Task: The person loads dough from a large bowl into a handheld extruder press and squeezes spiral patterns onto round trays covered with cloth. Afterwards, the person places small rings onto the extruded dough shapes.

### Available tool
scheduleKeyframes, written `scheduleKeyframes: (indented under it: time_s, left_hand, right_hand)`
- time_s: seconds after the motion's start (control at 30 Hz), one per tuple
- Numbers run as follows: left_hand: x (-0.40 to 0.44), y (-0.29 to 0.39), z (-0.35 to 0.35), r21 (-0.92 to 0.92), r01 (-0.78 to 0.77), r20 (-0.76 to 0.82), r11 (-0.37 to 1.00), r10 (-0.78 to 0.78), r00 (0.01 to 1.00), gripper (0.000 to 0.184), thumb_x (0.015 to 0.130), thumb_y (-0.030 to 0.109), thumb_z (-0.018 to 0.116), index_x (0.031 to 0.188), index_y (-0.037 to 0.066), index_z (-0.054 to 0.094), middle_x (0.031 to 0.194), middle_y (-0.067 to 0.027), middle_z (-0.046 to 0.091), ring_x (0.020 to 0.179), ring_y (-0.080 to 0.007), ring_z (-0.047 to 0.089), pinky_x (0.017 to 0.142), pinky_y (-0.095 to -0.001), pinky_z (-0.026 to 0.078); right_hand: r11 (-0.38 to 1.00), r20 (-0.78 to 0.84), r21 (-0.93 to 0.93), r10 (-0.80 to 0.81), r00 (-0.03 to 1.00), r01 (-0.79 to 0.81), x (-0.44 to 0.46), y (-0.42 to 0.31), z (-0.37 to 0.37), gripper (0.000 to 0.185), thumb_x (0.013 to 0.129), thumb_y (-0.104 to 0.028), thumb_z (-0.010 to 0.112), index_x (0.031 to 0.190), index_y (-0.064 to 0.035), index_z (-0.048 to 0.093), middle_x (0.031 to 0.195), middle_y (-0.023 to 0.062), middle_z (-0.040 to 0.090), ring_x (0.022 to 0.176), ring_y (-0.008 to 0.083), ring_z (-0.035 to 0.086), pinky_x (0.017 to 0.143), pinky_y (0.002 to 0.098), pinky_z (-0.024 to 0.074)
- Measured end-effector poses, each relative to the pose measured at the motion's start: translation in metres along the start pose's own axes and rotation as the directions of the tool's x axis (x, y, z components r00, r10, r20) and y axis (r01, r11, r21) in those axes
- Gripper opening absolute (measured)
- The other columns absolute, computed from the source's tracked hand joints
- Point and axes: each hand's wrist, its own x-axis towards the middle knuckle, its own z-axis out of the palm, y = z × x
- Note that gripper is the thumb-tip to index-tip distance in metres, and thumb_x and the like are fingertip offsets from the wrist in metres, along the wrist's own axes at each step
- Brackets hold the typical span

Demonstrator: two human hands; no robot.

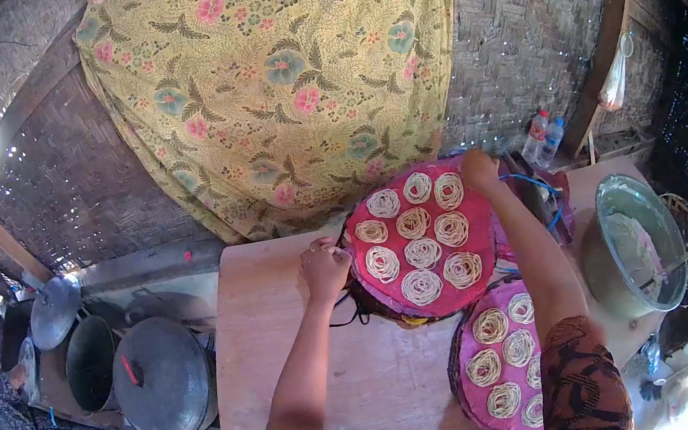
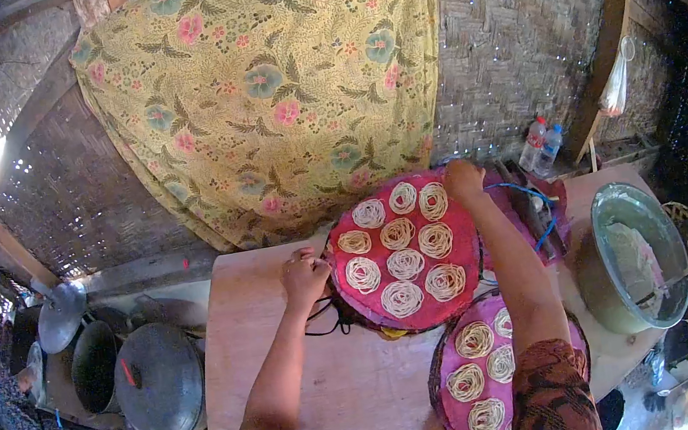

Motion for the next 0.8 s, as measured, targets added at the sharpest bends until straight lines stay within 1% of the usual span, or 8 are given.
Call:
scheduleKeyframes:
  time_s: [0.07,0.27,0.5,0.6,0.67,0.7,0.77,0.8]
  left_hand:
    - [-0.006,0.004,-0.003,0.065,0.093,0.022,0.994,-0.094,0.995,0.015,0.069,0.024,0.063,0.074,0.012,0.069,0.113,-0.0047,0.058,0.105,-0.0327,0.051,0.086,-0.0498,0.042]
    - [-0.011,0.0,0.001,0.089,0.18,0.08,0.98,-0.187,0.979,0.017,0.068,0.024,0.061,0.076,0.011,0.069,0.113,-0.0042,0.058,0.104,-0.034,0.051,0.086,-0.049,0.042]
    - [-0.014,-0.008,0.008,0.119,0.123,0.026,0.985,-0.127,0.992,0.015,0.069,0.023,0.061,0.076,0.012,0.068,0.114,-0.0048,0.057,0.103,-0.0337,0.051,0.085,-0.0487,0.043]
    - [-0.014,-0.008,0.003,0.126,0.178,0.092,0.976,-0.19,0.977,0.022,0.073,0.03,0.063,0.085,0.011,0.067,0.115,-0.0074,0.056,0.103,-0.0348,0.052,0.086,-0.0489,0.042]
    - [-0.015,-0.011,0.001,0.066,0.145,0.154,0.987,-0.154,0.976,0.036,0.078,0.04,0.063,0.101,0.013,0.062,0.116,-0.0107,0.055,0.106,-0.0361,0.051,0.088,-0.05,0.042]
    - [-0.019,-0.013,-0.002,0.064,0.15,0.162,0.987,-0.158,0.974,0.036,0.078,0.04,0.063,0.101,0.013,0.062,0.116,-0.0107,0.055,0.106,-0.0361,0.051,0.088,-0.05,0.042]
    - [-0.027,-0.013,-0.012,0.036,0.159,0.163,0.987,-0.163,0.973,0.045,0.08,0.046,0.061,0.112,0.015,0.056,0.117,-0.0127,0.054,0.109,-0.0371,0.049,0.089,-0.0515,0.041]
    - [-0.027,-0.031,-0.007,0.057,0.087,0.138,0.995,-0.094,0.986,0.045,0.08,0.046,0.061,0.112,0.015,0.055,0.117,-0.0127,0.054,0.109,-0.0375,0.049,0.089,-0.0516,0.041]
  right_hand:
    - [0.996,-0.191,-0.094,-0.022,0.981,0.004,0.004,0.005,0.02,0.026,0.082,-0.028,0.055,0.09,-0.0063,0.066,0.097,0.0172,0.065,0.096,0.0337,0.062,0.085,0.0544,0.0427]
    - [0.995,-0.112,-0.071,0.065,0.992,-0.073,0.007,0.02,0.038,0.029,0.084,-0.031,0.053,0.099,-0.0094,0.065,0.106,0.0142,0.064,0.105,0.0319,0.058,0.093,0.0553,0.037]
    - [0.988,-0.051,-0.077,0.131,0.99,-0.135,0.002,0.03,0.058,0.032,0.087,-0.032,0.047,0.103,-0.0102,0.064,0.11,0.013,0.063,0.107,0.0324,0.057,0.096,0.0585,0.0336]
    - [0.994,-0.049,-0.076,0.074,0.996,-0.077,-0.006,0.031,0.051,0.032,0.086,-0.032,0.048,0.105,-0.0113,0.064,0.109,0.0128,0.063,0.105,0.0323,0.058,0.094,0.0611,0.0335]
    - [0.999,-0.044,-0.032,0.021,0.999,-0.022,-0.02,0.029,0.024,0.031,0.084,-0.03,0.052,0.107,-0.0126,0.064,0.109,0.0134,0.063,0.101,0.0325,0.06,0.09,0.0552,0.0407]
    - [0.999,-0.036,-0.037,0.023,0.999,-0.024,-0.032,0.026,0.015,0.031,0.084,-0.03,0.052,0.107,-0.0126,0.064,0.109,0.0134,0.063,0.101,0.0325,0.06,0.09,0.0552,0.0407]
    - [0.927,-0.116,0.323,-0.164,0.98,0.193,-0.059,0.018,-0.002,0.027,0.081,-0.022,0.059,0.106,-0.012,0.064,0.105,0.0123,0.063,0.094,0.0282,0.063,0.081,0.0426,0.049]
    - [0.929,-0.092,0.318,-0.168,0.982,0.189,-0.08,0.006,-0.012,0.027,0.081,-0.022,0.059,0.106,-0.012,0.064,0.105,0.0123,0.063,0.094,0.0282,0.063,0.081,0.0426,0.049]
